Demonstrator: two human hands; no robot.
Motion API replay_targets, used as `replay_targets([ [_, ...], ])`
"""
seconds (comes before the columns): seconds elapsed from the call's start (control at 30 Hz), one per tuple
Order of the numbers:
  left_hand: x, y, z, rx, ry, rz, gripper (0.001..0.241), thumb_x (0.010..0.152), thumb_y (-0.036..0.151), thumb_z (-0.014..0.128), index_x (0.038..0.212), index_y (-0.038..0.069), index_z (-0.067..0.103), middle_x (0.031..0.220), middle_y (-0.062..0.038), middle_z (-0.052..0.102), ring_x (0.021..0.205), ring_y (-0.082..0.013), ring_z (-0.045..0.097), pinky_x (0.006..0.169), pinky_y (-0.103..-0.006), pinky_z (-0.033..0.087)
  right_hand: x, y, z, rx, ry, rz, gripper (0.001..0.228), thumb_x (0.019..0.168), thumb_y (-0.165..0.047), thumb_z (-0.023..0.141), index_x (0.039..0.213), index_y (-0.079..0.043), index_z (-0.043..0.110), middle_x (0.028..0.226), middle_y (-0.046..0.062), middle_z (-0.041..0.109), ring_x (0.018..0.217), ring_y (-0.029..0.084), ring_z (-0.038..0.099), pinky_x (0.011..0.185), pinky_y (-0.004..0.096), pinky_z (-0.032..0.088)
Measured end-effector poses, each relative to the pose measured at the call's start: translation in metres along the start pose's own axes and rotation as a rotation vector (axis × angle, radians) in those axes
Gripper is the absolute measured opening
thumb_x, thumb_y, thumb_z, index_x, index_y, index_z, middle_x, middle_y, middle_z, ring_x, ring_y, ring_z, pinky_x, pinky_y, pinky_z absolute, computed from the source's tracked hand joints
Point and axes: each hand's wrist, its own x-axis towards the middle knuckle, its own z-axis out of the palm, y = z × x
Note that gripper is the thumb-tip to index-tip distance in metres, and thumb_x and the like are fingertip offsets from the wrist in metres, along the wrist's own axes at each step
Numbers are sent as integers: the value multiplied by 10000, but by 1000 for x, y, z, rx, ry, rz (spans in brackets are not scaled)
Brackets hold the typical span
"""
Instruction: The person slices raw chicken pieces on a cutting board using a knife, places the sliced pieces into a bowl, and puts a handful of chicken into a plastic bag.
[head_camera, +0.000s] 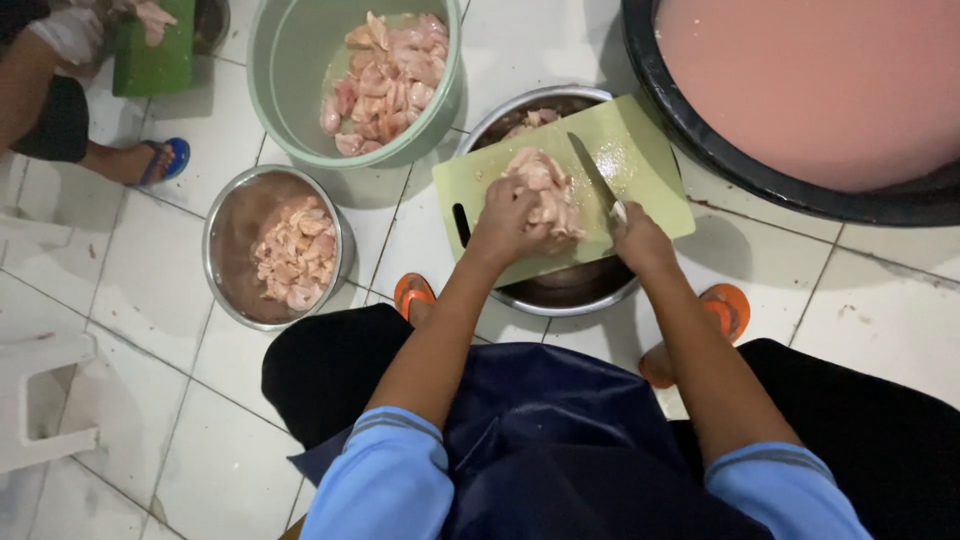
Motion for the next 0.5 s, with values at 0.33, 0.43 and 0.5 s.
replay_targets([
  [0.33,-38,-7,9,-65,360,-34,375,670,197,722,1003,156,553,1094,-88,508,1171,-341,526,1033,-445,409,-136,-76,-94,-48,-93,-95,506,963,-349,452,1457,-242,418,1275,248,595,1196,446,547,1028,548,426],
  [0.43,-53,-7,-3,-125,145,-285,578,673,251,685,1244,264,593,1223,-69,433,1240,-348,457,1077,-435,413,-144,-77,-84,-103,-132,-104,471,978,-319,433,1447,-272,421,1232,204,635,1149,414,596,990,537,460],
  [0.5,-62,-23,0,-250,104,-457,593,629,311,697,1213,276,597,1303,-98,368,1243,-420,463,1082,-468,426,-133,-64,-74,-78,-126,-106,460,983,-343,439,1440,-293,417,1216,204,641,1148,411,595,986,538,460],
])
